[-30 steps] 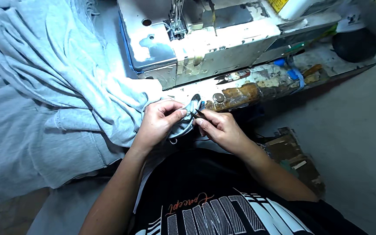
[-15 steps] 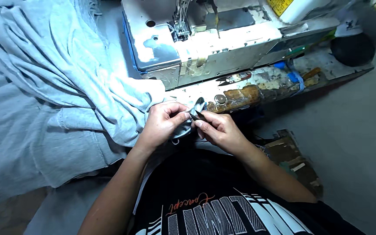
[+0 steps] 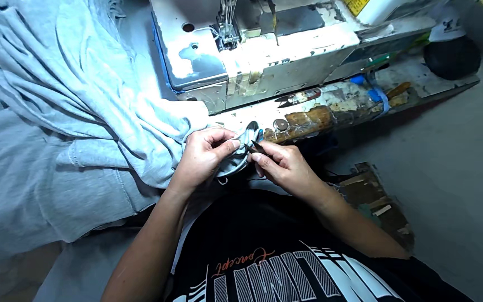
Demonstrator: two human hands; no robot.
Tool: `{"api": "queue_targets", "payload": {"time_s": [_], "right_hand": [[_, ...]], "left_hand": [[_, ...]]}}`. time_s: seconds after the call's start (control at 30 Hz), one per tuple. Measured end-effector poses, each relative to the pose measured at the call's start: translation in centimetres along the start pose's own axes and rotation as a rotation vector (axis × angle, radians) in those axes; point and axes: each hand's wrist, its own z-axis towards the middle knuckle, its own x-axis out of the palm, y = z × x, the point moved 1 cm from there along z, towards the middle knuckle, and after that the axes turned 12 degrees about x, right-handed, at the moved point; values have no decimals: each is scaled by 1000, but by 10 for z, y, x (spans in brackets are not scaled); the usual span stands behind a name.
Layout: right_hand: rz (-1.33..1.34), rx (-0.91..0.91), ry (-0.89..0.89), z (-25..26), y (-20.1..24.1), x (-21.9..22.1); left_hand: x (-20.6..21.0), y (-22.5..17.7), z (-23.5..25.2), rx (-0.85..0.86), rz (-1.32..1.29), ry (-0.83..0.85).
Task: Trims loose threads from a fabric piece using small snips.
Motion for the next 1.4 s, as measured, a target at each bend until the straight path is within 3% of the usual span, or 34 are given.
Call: {"api": "queue_targets", "payload": {"time_s": [0.3,0.53,0.73,0.9,1.03,1.17,1.27,1.4], "right_hand": [[17,31,-1,1,0,4],[197,-304,132,7,14,8],[-35,-282,-308,10,1,-5],[-215,-356,-392,16,3,6],[-105,-416,-300,17,7,-3],[-387,-454,-99,25,7,-31],[-411,-540,-267,21,-3,-36],[-272,-584,-519,19,-19,-27]], "left_hand": [[-1,-3,-3,9,37,25],[-1,-3,-2,-11,55,65],[-2,-2,0,-19,52,42],[1,-2,3,-25,61,48],[2,-2,2,-6,89,54],[14,-26,-13,206,408,104],[15,-46,-29,288,623,77],[10,-50,-49,240,748,109]]}}
